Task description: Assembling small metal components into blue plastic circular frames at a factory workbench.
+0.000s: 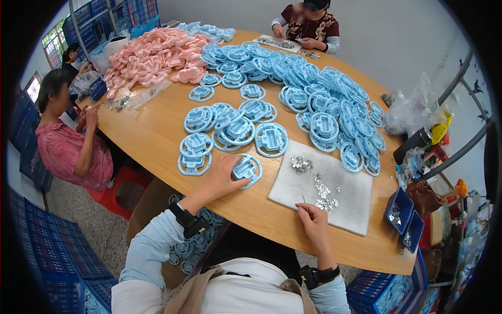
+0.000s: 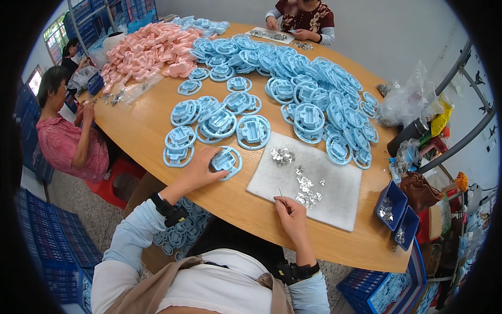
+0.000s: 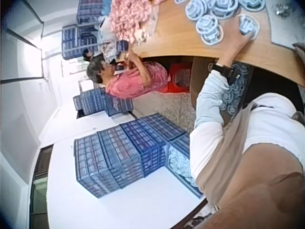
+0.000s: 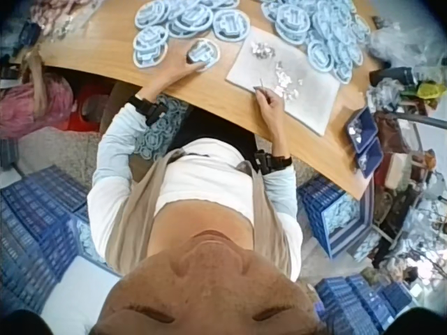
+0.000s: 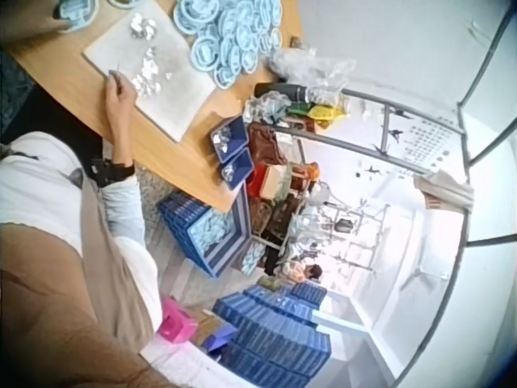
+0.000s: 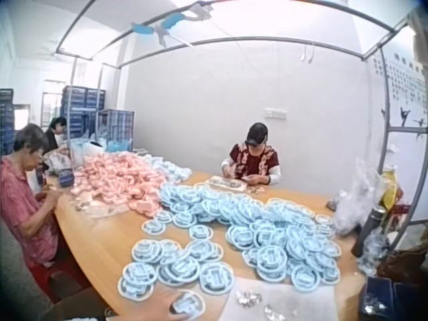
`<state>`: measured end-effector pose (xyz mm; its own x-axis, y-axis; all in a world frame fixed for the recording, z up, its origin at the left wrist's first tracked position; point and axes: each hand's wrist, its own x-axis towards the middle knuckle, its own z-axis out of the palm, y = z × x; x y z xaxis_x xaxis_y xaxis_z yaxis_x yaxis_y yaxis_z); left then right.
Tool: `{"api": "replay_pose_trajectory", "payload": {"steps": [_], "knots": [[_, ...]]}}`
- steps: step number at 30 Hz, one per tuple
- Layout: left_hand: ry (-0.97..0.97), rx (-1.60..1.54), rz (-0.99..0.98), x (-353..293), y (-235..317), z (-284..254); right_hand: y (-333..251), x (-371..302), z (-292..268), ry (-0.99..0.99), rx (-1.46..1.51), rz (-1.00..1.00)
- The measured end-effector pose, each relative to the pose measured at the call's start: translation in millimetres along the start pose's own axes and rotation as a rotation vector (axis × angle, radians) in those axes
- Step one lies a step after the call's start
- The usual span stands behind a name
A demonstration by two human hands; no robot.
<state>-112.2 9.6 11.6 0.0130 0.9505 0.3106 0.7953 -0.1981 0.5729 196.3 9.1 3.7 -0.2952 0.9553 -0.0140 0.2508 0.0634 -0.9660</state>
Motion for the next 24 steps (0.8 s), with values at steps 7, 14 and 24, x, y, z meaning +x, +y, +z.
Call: {"api": "replay_pose_trajectory", "payload": {"steps": [7,14,24], "knots": [[0.093,-0.034,-0.022,-4,14,7,2,-1,1,0.005,-0.015,-0.015],[0.193,0.068,0.095,-10,53,-1,-6,-3,-2,-0.013,-0.055,0.020],[0.283,-0.009,0.268,-18,96,13,5,-5,-1,0.039,0.030,-0.023]]}}
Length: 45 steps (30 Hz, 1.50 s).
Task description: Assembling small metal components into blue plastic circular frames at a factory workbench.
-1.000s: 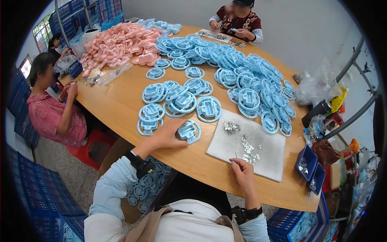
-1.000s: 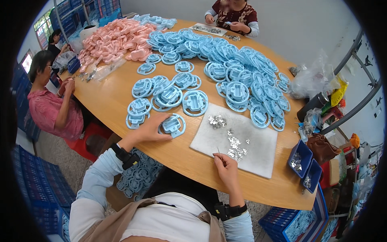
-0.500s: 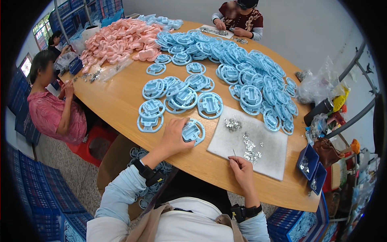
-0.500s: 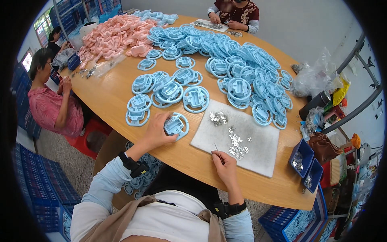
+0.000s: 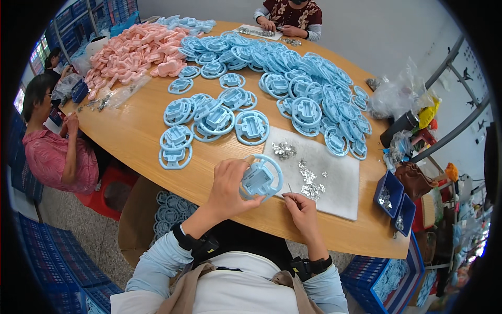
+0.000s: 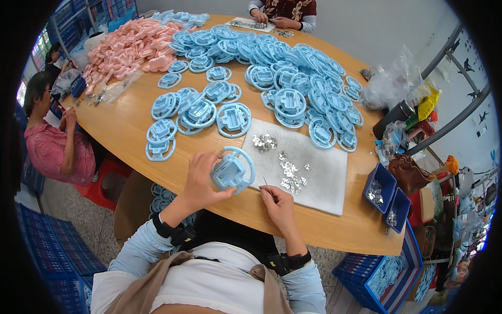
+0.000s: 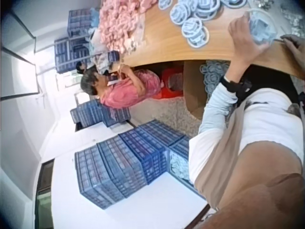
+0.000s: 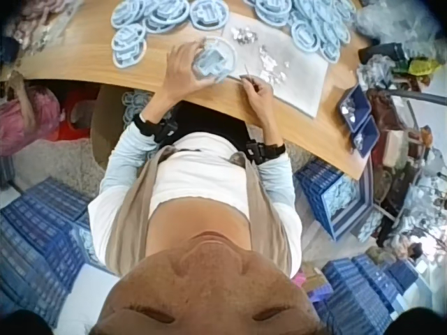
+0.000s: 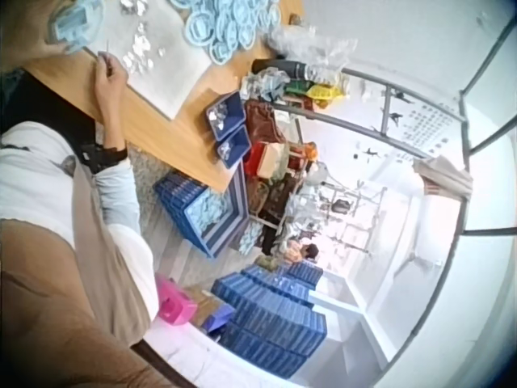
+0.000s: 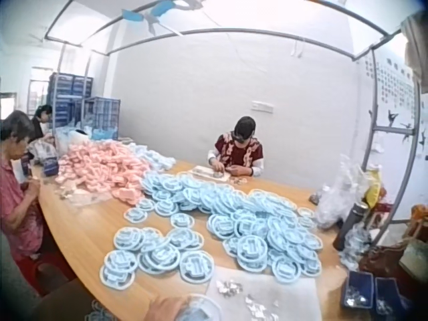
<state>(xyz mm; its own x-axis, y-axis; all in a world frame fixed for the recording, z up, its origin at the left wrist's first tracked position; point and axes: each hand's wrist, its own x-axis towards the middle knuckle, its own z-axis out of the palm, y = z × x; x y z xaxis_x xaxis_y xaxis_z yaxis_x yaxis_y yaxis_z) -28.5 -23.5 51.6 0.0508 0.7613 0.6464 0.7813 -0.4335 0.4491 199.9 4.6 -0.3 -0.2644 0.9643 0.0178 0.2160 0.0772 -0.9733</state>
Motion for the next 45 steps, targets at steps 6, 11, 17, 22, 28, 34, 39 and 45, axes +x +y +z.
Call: {"api": "replay_pose_trajectory", "payload": {"steps": [6,11,17,22,28,34,39,45], "knots": [[0.053,-0.061,0.060,-5,0,1,4,-1,-2,0.007,0.007,0.003],[0.052,-0.056,0.038,-10,3,-4,4,1,0,0.005,0.024,0.009],[0.078,0.026,-0.014,-26,-6,-23,1,2,-2,-0.003,-0.033,0.039],[0.264,0.219,-0.388,-70,-45,-81,1,1,-4,-0.001,-0.024,0.030],[0.534,0.319,-0.743,-158,-89,-145,6,0,-6,-0.027,0.016,0.028],[0.187,0.661,-0.872,-207,-93,-151,4,0,-7,-0.032,0.019,0.065],[0.272,0.388,-0.723,-139,-108,-135,1,-1,-3,-0.021,-0.023,0.028],[0.181,0.416,-0.598,-55,-139,-78,2,-1,-3,0.007,-0.019,0.008]]}}
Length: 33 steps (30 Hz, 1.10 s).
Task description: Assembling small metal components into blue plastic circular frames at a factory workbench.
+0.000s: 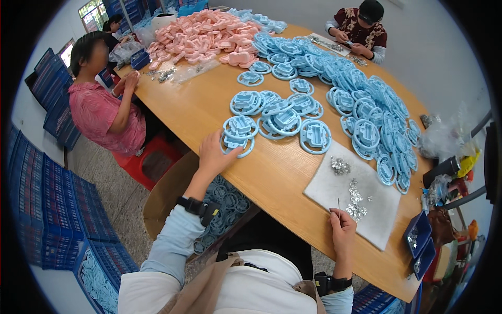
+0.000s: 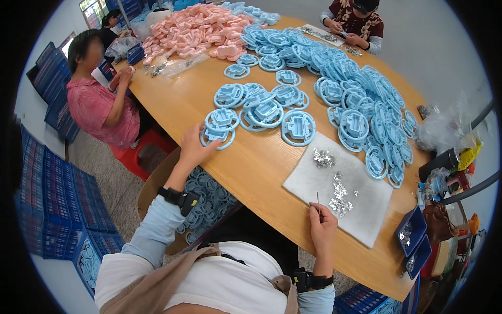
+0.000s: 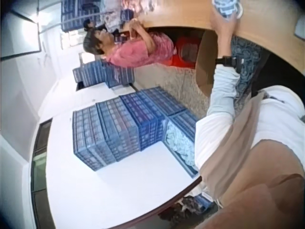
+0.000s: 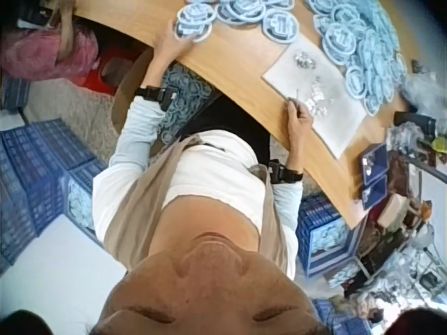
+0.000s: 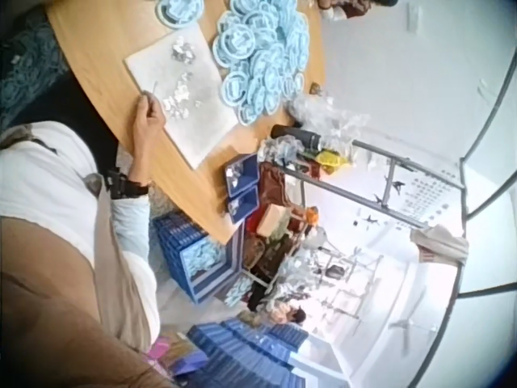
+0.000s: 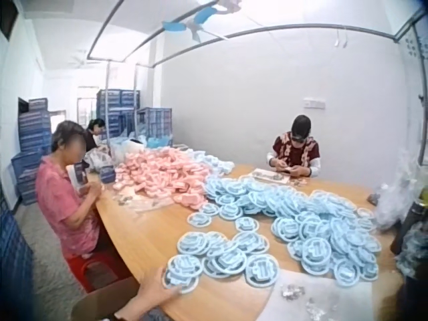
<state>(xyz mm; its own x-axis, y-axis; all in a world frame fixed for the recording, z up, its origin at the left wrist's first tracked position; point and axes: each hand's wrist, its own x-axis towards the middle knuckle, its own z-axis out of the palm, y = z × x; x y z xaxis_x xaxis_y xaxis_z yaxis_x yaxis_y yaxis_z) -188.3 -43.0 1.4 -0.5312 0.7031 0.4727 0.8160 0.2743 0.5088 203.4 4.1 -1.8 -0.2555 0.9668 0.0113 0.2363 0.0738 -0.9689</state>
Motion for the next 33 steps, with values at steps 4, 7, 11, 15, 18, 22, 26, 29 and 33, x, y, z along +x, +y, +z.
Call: {"api": "replay_pose_trajectory", "payload": {"steps": [4,7,11,15,18,22,26,29,33], "knots": [[0.138,0.072,0.026,5,5,28,-5,-2,2,-0.007,0.003,-0.001],[0.100,-0.017,0.026,-5,14,25,-3,-3,2,0.000,0.004,-0.025],[-0.022,-0.149,-0.025,-31,49,2,-1,-4,-1,0.025,-0.013,-0.017],[-0.119,-0.317,0.154,-57,105,2,0,0,0,0.008,-0.012,0.001],[-0.175,-0.424,0.306,-60,132,15,-2,1,0,-0.012,0.032,0.016],[-0.170,-0.459,0.404,-55,163,24,-6,-5,-8,-0.036,0.061,0.043],[-0.291,-0.544,0.426,-62,179,36,-13,7,5,-0.011,0.335,0.036],[-0.370,-0.637,0.392,-78,181,36,-22,18,10,-0.075,0.445,0.063],[-0.293,-0.669,0.297,-73,160,25,-42,35,-6,-0.336,0.305,0.058]]}}
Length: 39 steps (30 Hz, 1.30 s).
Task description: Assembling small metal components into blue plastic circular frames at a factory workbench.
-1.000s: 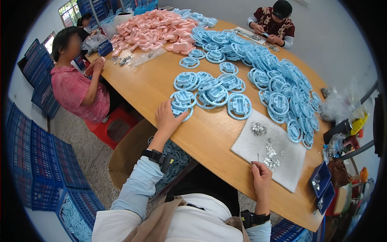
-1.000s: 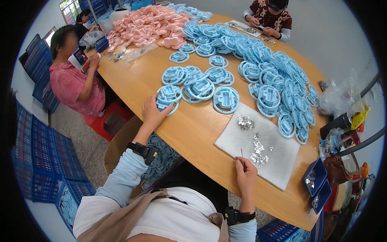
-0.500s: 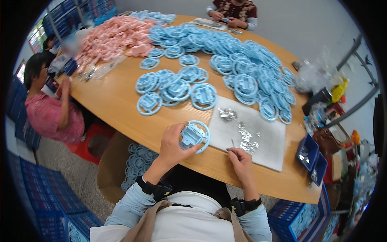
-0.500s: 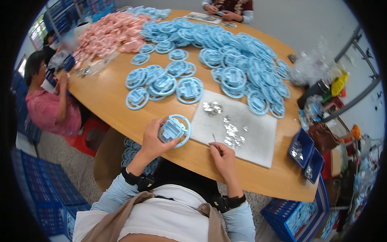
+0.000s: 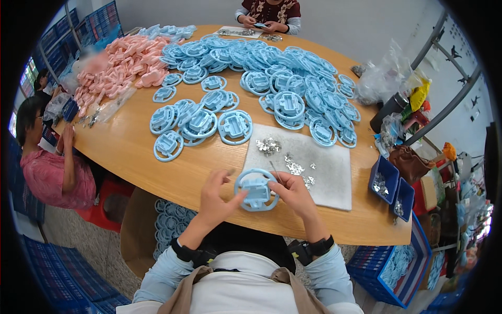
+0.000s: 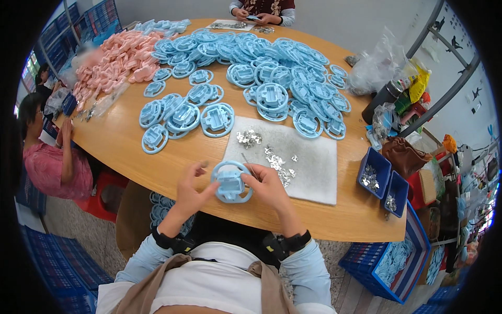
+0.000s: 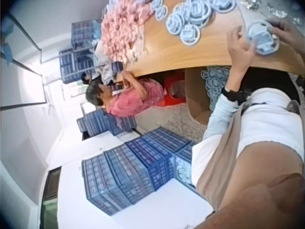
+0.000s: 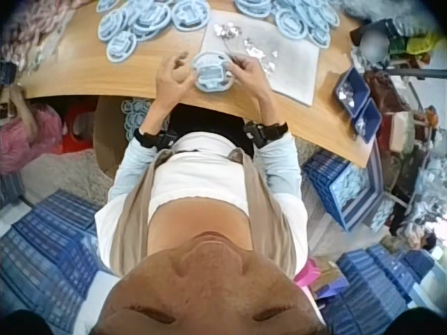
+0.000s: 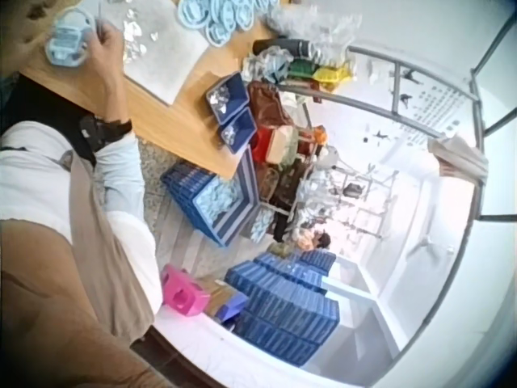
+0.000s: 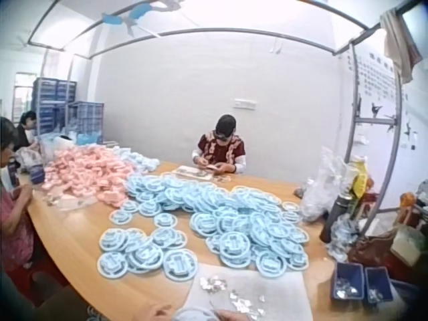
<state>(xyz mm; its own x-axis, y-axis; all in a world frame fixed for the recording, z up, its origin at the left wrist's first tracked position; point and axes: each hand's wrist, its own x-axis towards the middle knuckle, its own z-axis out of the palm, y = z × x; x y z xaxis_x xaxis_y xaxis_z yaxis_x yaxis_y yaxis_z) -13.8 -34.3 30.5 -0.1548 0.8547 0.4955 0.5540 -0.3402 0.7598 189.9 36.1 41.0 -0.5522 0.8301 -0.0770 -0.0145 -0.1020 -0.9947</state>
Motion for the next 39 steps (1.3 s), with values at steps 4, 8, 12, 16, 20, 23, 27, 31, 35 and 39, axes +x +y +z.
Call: {"api": "replay_pose_trajectory", "payload": {"steps": [4,8,12,16,20,23,27,31,35,39], "knots": [[-0.008,0.055,0.082,2,-6,-11,-13,26,-9,-0.066,-0.384,-0.067],[-0.278,0.186,0.259,10,-8,-11,-10,39,-24,0.424,-0.550,-0.289],[-0.480,0.222,0.297,16,-14,-7,0,21,-81,0.625,-0.489,-0.164],[-0.649,0.206,0.325,34,-18,3,8,9,-101,0.698,-0.596,-0.152],[-0.744,0.145,0.343,44,-34,13,11,5,-96,0.625,-0.648,-0.144],[-0.750,0.089,0.269,50,-26,12,17,9,-87,0.576,-0.701,-0.166],[-0.548,0.085,0.239,44,-13,15,15,27,-65,0.536,-0.822,-0.159],[-0.399,0.148,0.135,34,-2,26,23,38,-63,0.478,-0.971,-0.203],[-0.359,0.219,0.165,25,-12,30,27,32,-60,0.464,-0.996,-0.242],[-0.408,0.220,0.253,29,-10,34,37,15,-61,0.424,-1.082,-0.508]]}}
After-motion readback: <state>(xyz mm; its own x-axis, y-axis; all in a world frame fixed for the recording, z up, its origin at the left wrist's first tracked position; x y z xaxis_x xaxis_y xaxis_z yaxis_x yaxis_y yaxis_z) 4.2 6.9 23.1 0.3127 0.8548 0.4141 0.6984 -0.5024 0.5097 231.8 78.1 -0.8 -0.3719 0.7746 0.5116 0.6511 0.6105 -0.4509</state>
